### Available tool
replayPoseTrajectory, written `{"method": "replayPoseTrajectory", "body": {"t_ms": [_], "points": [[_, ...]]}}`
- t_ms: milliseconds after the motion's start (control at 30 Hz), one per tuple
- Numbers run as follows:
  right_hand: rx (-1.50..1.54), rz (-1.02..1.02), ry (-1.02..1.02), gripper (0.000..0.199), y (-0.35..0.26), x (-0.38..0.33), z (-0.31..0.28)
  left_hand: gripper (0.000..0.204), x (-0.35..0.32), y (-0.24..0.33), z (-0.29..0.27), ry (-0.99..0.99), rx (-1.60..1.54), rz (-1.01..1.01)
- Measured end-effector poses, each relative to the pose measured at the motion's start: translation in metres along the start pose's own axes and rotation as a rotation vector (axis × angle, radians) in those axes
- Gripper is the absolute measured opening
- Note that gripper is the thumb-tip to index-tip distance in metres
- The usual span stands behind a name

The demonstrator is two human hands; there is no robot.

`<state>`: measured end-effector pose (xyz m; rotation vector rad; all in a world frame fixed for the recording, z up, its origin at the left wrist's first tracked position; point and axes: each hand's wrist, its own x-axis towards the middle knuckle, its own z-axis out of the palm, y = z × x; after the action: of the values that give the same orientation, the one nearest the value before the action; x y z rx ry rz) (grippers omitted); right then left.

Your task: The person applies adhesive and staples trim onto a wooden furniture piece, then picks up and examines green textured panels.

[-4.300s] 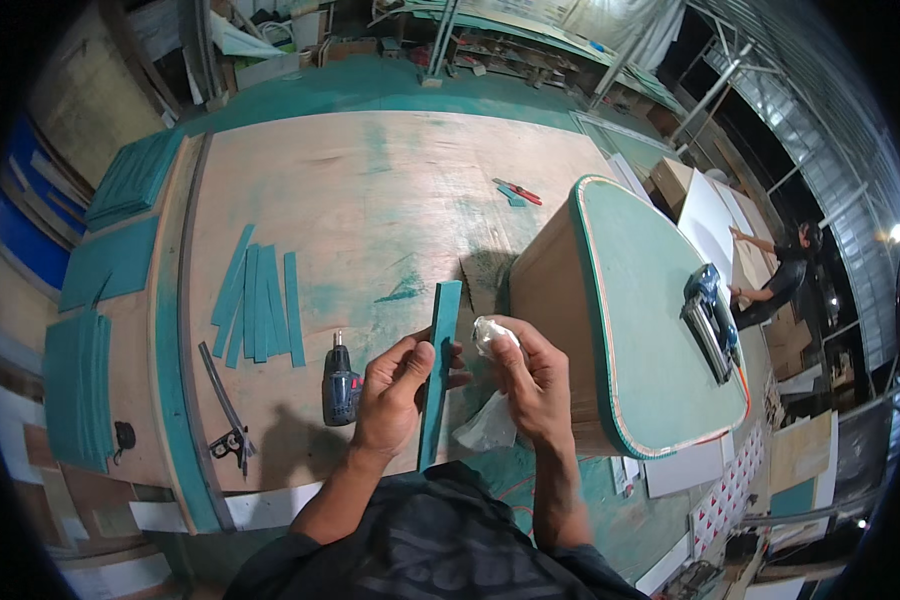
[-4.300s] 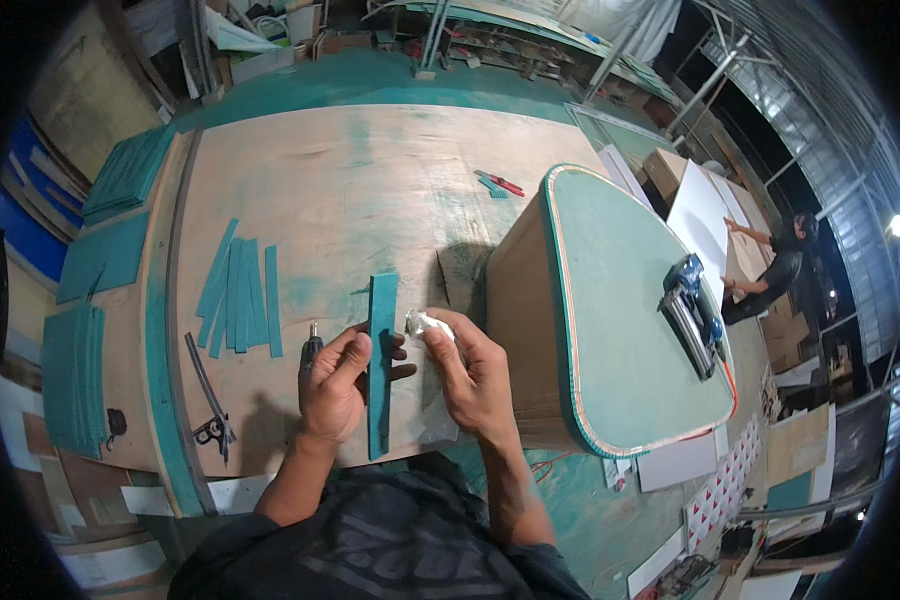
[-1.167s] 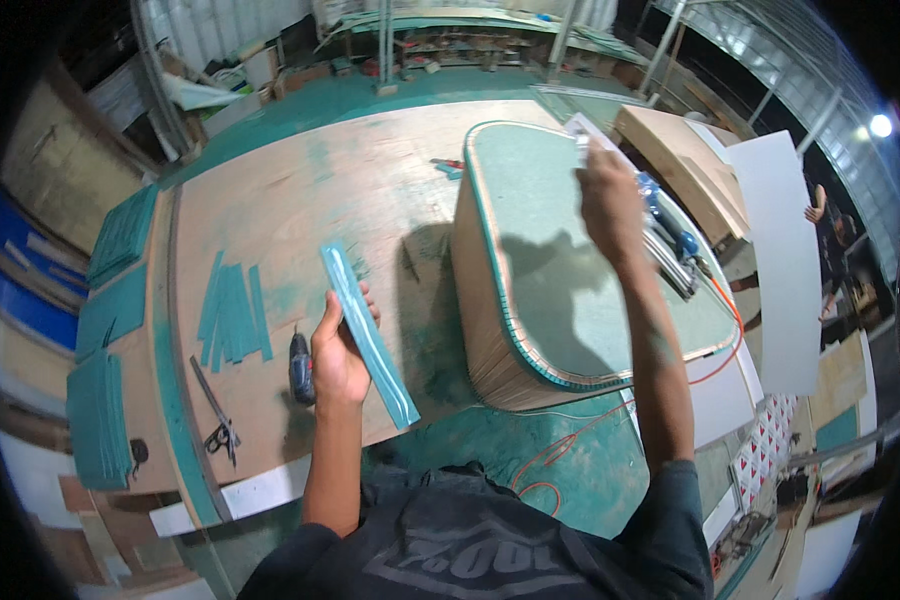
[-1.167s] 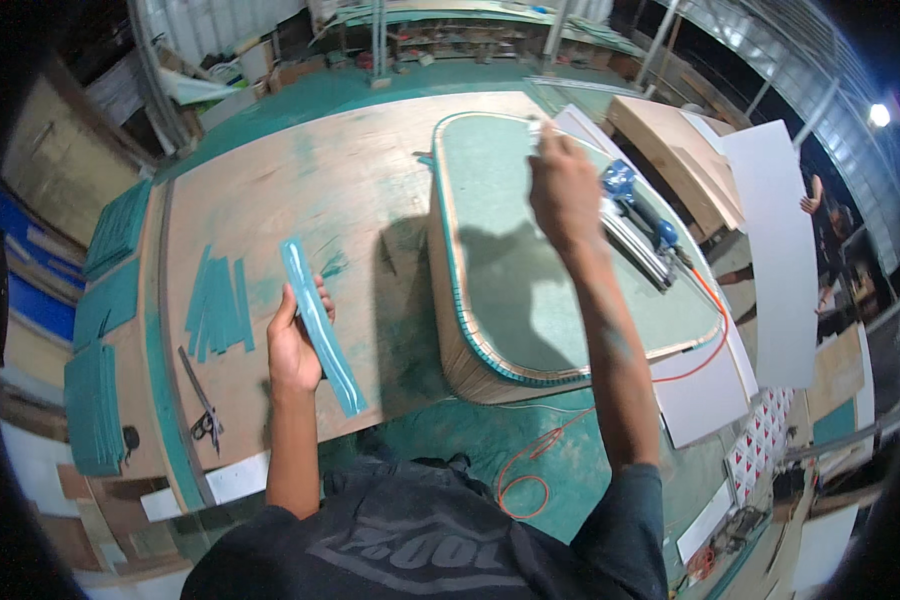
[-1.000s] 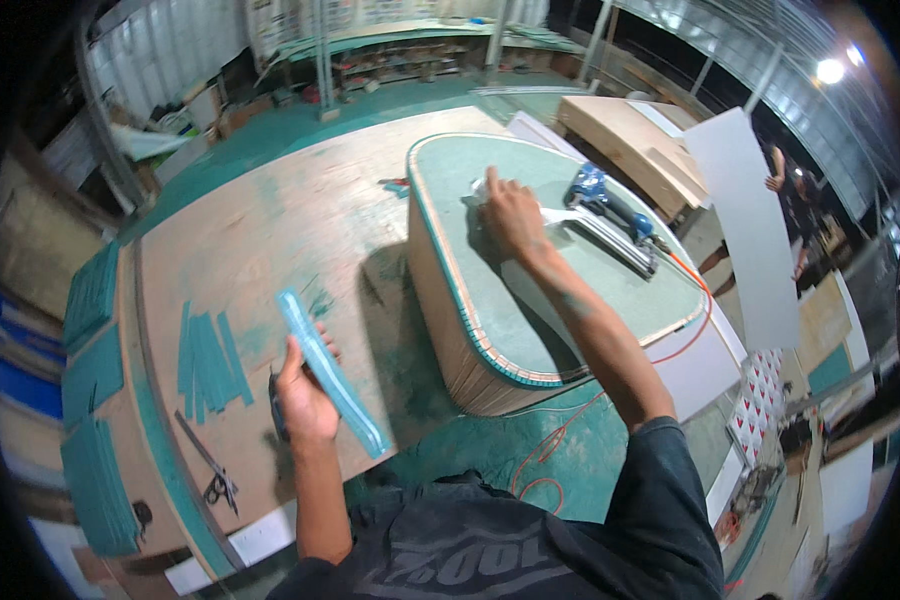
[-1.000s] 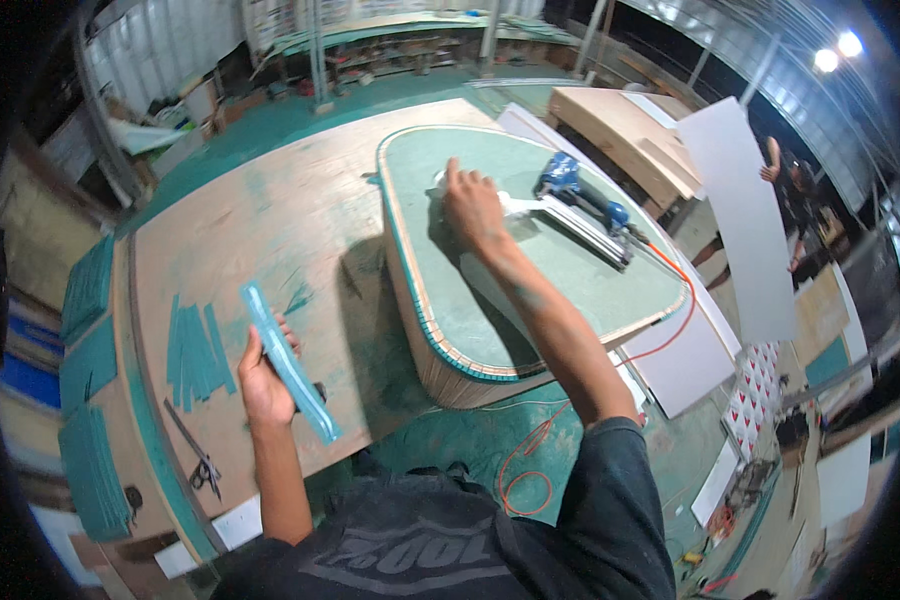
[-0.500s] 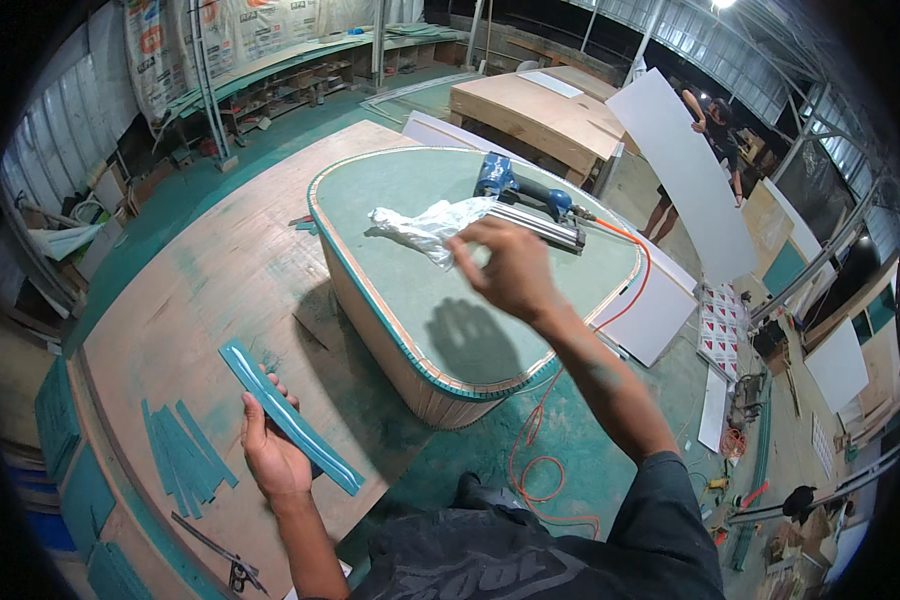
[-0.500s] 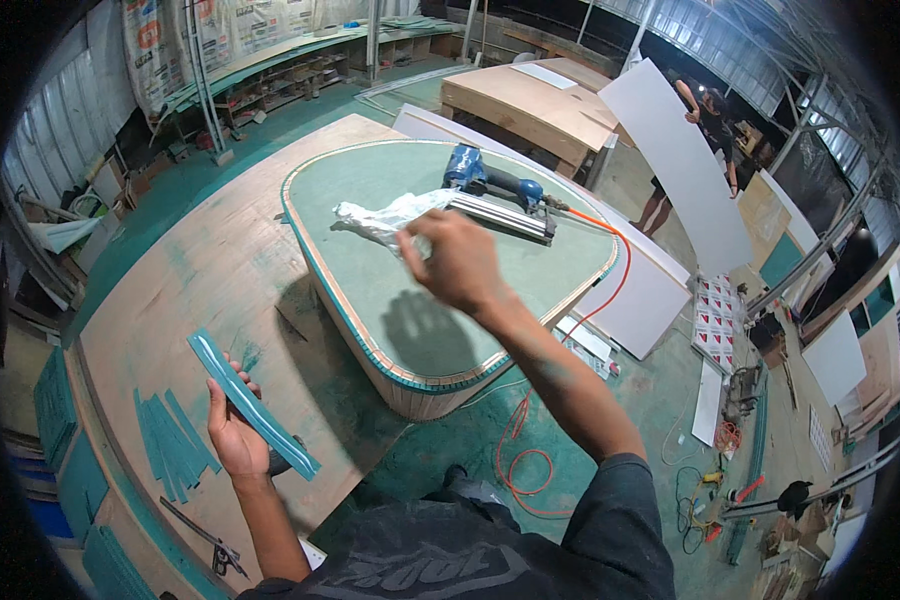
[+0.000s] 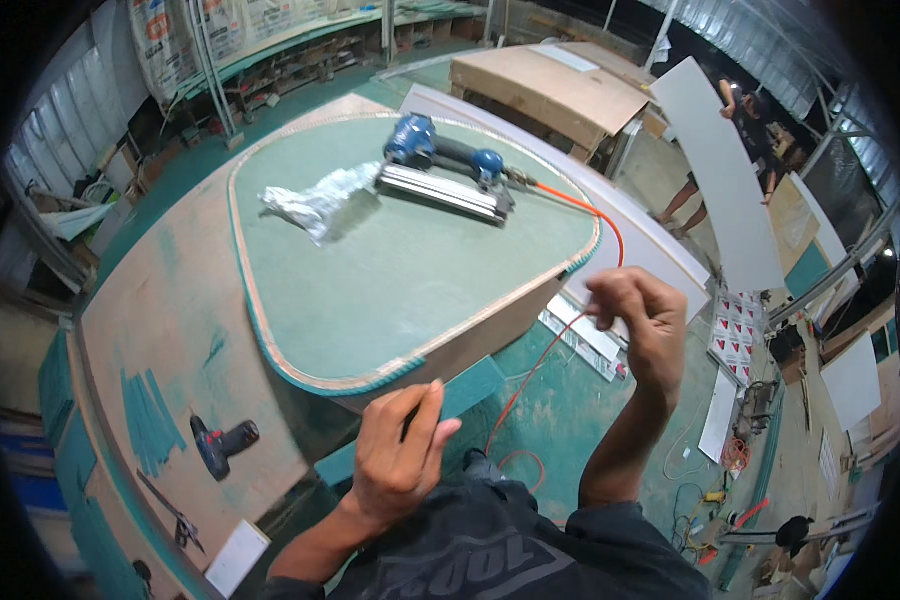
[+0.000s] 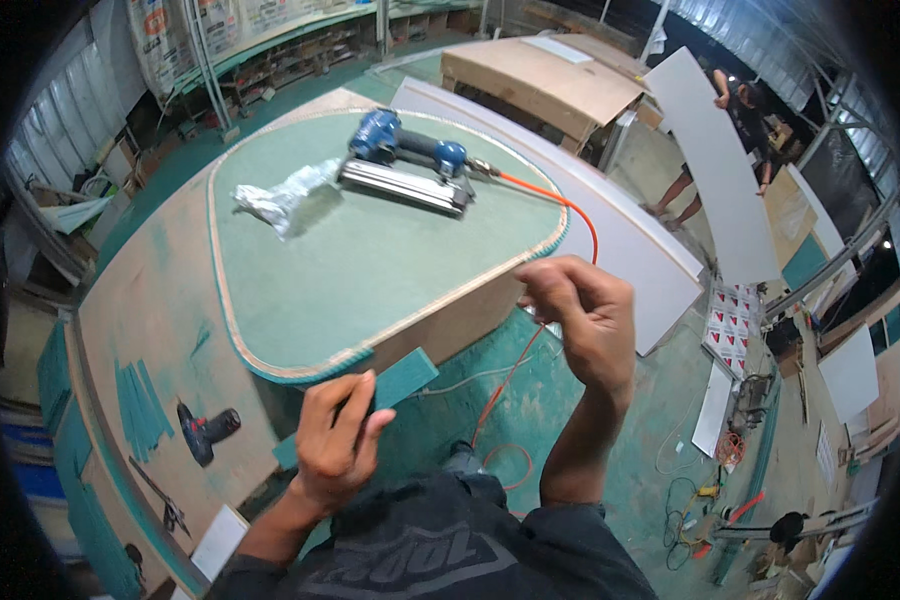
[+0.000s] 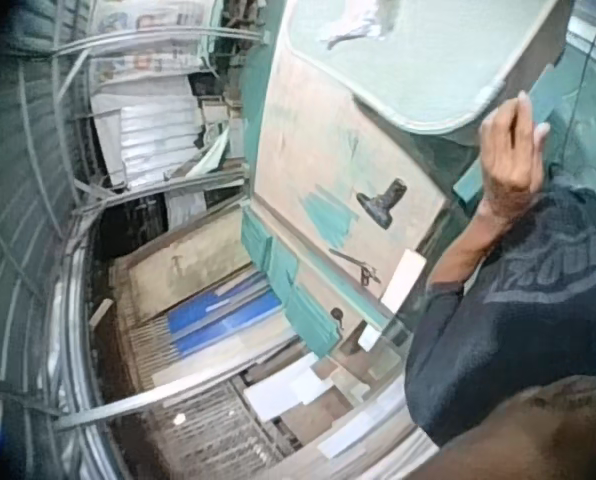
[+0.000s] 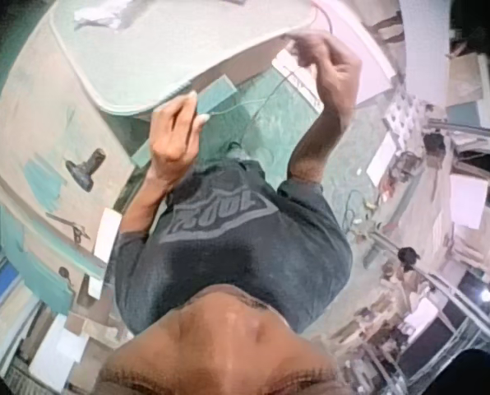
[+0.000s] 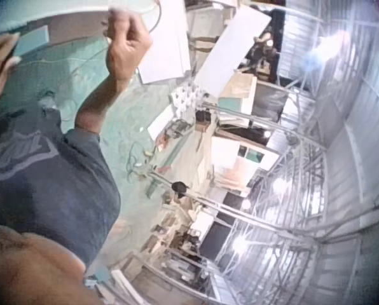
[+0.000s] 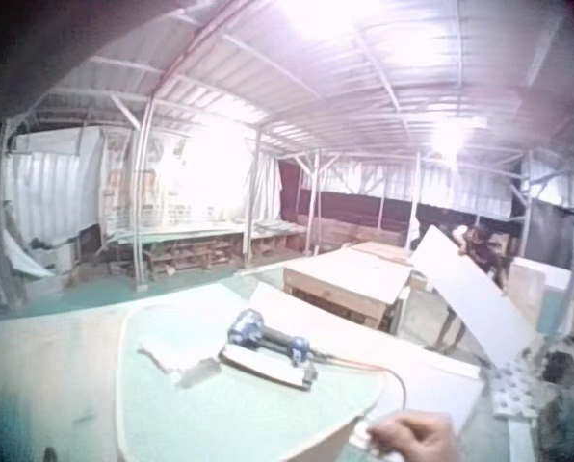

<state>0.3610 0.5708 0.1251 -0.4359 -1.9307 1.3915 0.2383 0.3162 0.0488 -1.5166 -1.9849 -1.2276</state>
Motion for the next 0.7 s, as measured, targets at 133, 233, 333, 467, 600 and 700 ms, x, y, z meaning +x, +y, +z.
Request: {"method": "replayPoseTrajectory", "body": {"t_ms": [133,233,333,467,600,700], "points": [[0.023,0.154,0.196,0.018,0.059,-0.037,-0.047,0.042,0.004,0.013,0.091,0.04,0.168,0.181],[-0.206,-0.013,0.117,0.031,0.097,-0.039,-0.039,0.039,0.013,0.003,0.132,0.055,0.293,0.298],[-0.343,-0.221,0.05,0.053,0.103,-0.038,-0.048,0.037,0.029,0.009,0.159,-0.013,0.377,0.438],[-0.482,-0.395,-0.039,0.062,0.13,-0.032,-0.064,0.038,0.04,0.009,0.178,0.057,0.448,0.578],[-0.619,-0.596,-0.103,0.058,0.143,-0.022,-0.071,0.036,0.04,0.005,0.18,0.063,0.494,0.6],[-0.657,-0.71,-0.053,0.056,0.156,-0.011,-0.072,0.034,0.048,-0.005,0.185,0.085,0.512,0.664]]}}
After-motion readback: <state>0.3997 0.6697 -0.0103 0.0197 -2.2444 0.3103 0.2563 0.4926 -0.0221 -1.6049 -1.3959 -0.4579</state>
